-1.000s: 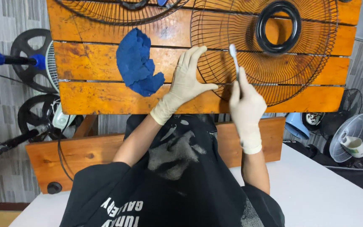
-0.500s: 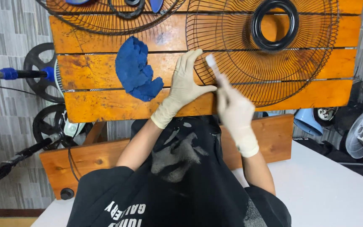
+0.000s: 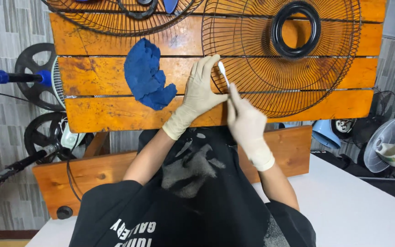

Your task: Cleaning a metal fan grill using a toothbrush and a cloth on a wooden workbench

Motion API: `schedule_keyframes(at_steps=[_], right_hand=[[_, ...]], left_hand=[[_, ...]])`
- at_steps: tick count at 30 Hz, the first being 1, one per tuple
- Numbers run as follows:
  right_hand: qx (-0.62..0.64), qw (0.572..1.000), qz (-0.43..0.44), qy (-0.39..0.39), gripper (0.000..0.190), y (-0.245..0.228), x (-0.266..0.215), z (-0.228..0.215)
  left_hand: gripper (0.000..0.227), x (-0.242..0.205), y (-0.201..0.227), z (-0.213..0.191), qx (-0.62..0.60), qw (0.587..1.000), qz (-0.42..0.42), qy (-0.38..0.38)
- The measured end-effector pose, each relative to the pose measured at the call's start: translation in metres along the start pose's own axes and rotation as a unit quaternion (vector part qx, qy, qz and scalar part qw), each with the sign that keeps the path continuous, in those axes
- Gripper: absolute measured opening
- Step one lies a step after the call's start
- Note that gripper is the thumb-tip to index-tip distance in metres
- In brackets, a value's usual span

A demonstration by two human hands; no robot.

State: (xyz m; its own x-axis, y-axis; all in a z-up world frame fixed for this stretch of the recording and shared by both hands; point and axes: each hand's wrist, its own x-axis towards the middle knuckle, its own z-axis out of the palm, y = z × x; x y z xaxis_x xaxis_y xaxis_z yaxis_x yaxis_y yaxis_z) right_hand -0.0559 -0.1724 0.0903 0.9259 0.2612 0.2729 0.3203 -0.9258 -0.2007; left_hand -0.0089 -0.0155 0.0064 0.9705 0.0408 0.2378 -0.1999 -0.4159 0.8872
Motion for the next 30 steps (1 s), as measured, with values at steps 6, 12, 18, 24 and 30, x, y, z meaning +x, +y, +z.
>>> schedule_keyframes(at_steps=[6,12,18,24,30], right_hand=[[0.002,1.000,-0.002,0.004,0.037,-0.003,0.018,-0.019],[0.009,1.000,0.014,0.025,0.035,0.036,0.011,-0.006],[-0.099,0.994,-0.024,0.044,0.039,0.053,0.007,-0.005],[0.022,1.000,-0.007,-0.008,0.035,0.031,0.005,-0.027],[0.030,0.999,-0.015,-0.042,0.038,0.020,-0.016,-0.015]], left_hand=[[0.120,-0.002,0.001,-0.001,0.005,1.000,0.006,-0.006],[0.122,-0.005,0.006,0.002,0.022,0.999,0.026,0.014],[0.121,-0.009,0.003,0.004,0.063,0.996,0.056,0.019],[0.121,-0.008,0.004,0.006,0.060,0.997,0.052,0.021],[0.121,-0.009,0.001,0.008,0.073,0.996,0.054,0.024]])
